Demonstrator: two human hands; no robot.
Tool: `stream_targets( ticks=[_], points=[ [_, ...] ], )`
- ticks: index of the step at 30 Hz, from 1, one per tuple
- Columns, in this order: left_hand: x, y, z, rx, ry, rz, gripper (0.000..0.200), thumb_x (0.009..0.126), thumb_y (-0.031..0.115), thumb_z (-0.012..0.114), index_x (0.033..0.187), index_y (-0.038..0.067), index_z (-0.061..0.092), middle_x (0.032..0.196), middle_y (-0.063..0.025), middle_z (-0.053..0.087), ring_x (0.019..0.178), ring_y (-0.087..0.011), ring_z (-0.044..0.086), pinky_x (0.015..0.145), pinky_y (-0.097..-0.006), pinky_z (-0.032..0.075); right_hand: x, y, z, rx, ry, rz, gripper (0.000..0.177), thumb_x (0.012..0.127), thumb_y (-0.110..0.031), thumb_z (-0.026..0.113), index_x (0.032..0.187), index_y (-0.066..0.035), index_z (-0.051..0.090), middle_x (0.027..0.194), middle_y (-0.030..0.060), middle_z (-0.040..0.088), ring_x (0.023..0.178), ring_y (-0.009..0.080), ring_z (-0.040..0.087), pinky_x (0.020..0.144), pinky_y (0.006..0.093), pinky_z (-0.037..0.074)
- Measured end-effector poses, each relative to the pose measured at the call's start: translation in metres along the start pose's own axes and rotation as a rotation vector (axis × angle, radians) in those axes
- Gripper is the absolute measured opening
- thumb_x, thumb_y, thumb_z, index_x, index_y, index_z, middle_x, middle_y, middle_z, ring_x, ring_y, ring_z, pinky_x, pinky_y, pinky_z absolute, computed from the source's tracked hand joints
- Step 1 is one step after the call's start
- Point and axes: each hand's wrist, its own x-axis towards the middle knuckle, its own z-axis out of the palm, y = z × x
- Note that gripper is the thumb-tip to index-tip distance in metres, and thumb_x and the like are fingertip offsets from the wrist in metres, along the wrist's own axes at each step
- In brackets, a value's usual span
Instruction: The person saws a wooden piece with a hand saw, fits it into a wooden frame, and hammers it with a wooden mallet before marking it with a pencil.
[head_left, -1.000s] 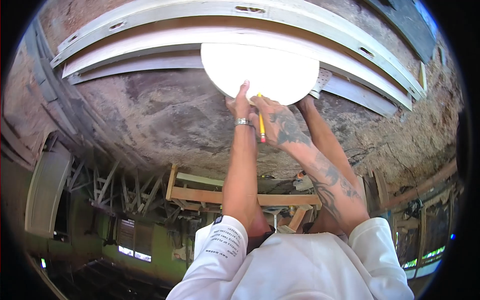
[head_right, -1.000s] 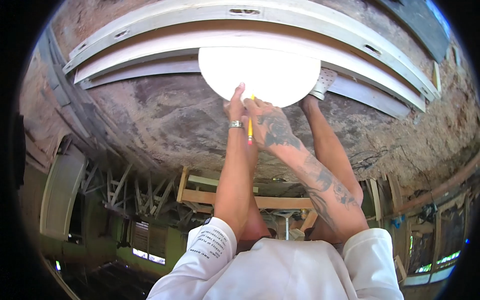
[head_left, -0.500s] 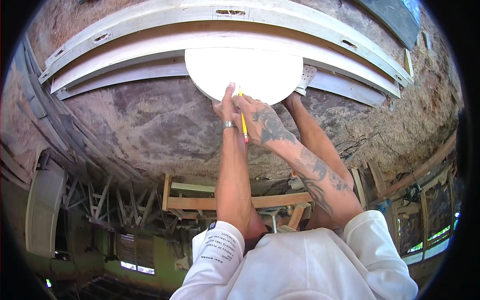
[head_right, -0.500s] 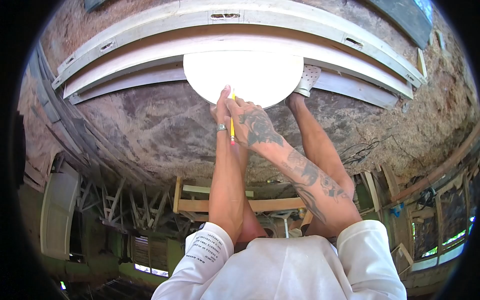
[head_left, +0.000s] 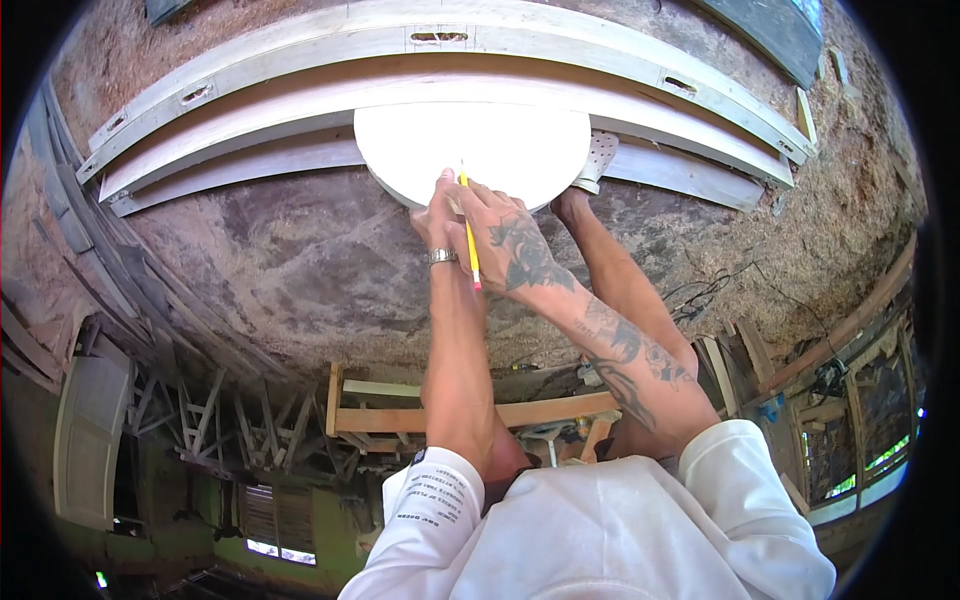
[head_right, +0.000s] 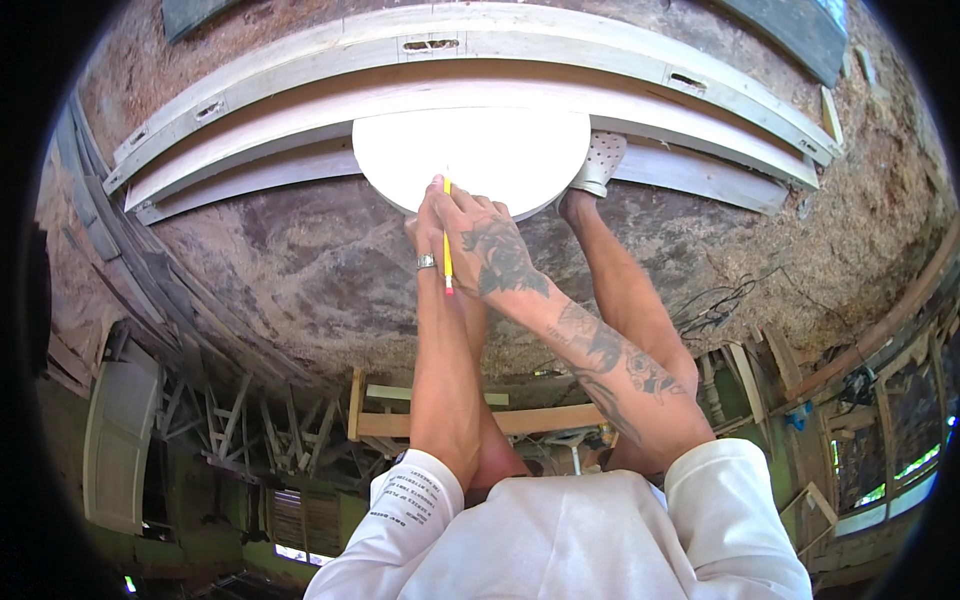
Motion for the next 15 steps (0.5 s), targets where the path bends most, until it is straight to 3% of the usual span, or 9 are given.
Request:
stream_targets(
  ticks=[2,5,8,12,13,15],
  points=[
    [0.002,0.002,-0.003,-0.072,-0.103,0.023,0.026,0.088,0.010,0.077,0.105,-0.007,0.067,0.101,-0.0116,0.071,0.082,-0.0195,0.068,0.074,-0.0343,0.056,0.001,0.000,-0.001,0.047,0.041,0.002,0.045,0.098,-0.024,0.057,0.134,0.001,0.053,0.125,0.0251,0.062,0.110,0.0442,0.063,0.098,0.0541,0.046],
    [-0.004,0.009,-0.009,0.038,-0.209,0.178,0.022,0.090,0.009,0.076,0.104,-0.006,0.066,0.100,-0.0110,0.070,0.083,-0.0180,0.067,0.074,-0.0331,0.055,0.002,-0.006,-0.010,0.089,0.055,0.023,0.045,0.097,-0.024,0.058,0.135,-0.002,0.053,0.126,0.0235,0.062,0.113,0.0437,0.062,0.099,0.0538,0.045],
    [-0.017,0.025,0.004,-0.191,-0.347,0.224,0.023,0.090,0.010,0.076,0.103,-0.005,0.066,0.099,-0.0094,0.069,0.083,-0.0157,0.065,0.073,-0.0313,0.053,0.004,-0.009,-0.016,0.035,0.135,-0.020,0.044,0.095,-0.024,0.060,0.135,-0.004,0.053,0.128,0.0223,0.061,0.120,0.0430,0.058,0.102,0.0534,0.044],
    [-0.037,0.060,0.024,-0.050,-0.412,0.346,0.028,0.090,0.020,0.079,0.098,-0.003,0.066,0.097,-0.0085,0.068,0.081,-0.0140,0.064,0.068,-0.0292,0.050,0.011,-0.011,-0.028,0.036,0.288,-0.093,0.044,0.095,-0.021,0.061,0.134,-0.004,0.053,0.132,0.0223,0.059,0.129,0.0431,0.053,0.108,0.0538,0.041],
    [-0.041,0.068,0.029,0.109,-0.287,0.308,0.033,0.089,0.030,0.078,0.091,-0.002,0.069,0.092,-0.0098,0.069,0.075,-0.0137,0.063,0.062,-0.0297,0.049,0.011,-0.009,-0.027,0.093,0.308,-0.069,0.046,0.095,-0.020,0.060,0.136,-0.003,0.052,0.135,0.0241,0.057,0.131,0.0440,0.052,0.111,0.0540,0.040],
    [-0.047,0.081,0.041,0.234,-0.169,0.272,0.037,0.087,0.033,0.078,0.089,-0.002,0.070,0.088,-0.0106,0.070,0.071,-0.0141,0.062,0.059,-0.0304,0.047,0.011,-0.010,-0.031,0.106,0.353,-0.048,0.049,0.094,-0.020,0.061,0.139,-0.003,0.051,0.138,0.0251,0.056,0.132,0.0443,0.051,0.111,0.0538,0.040]
  ],
)
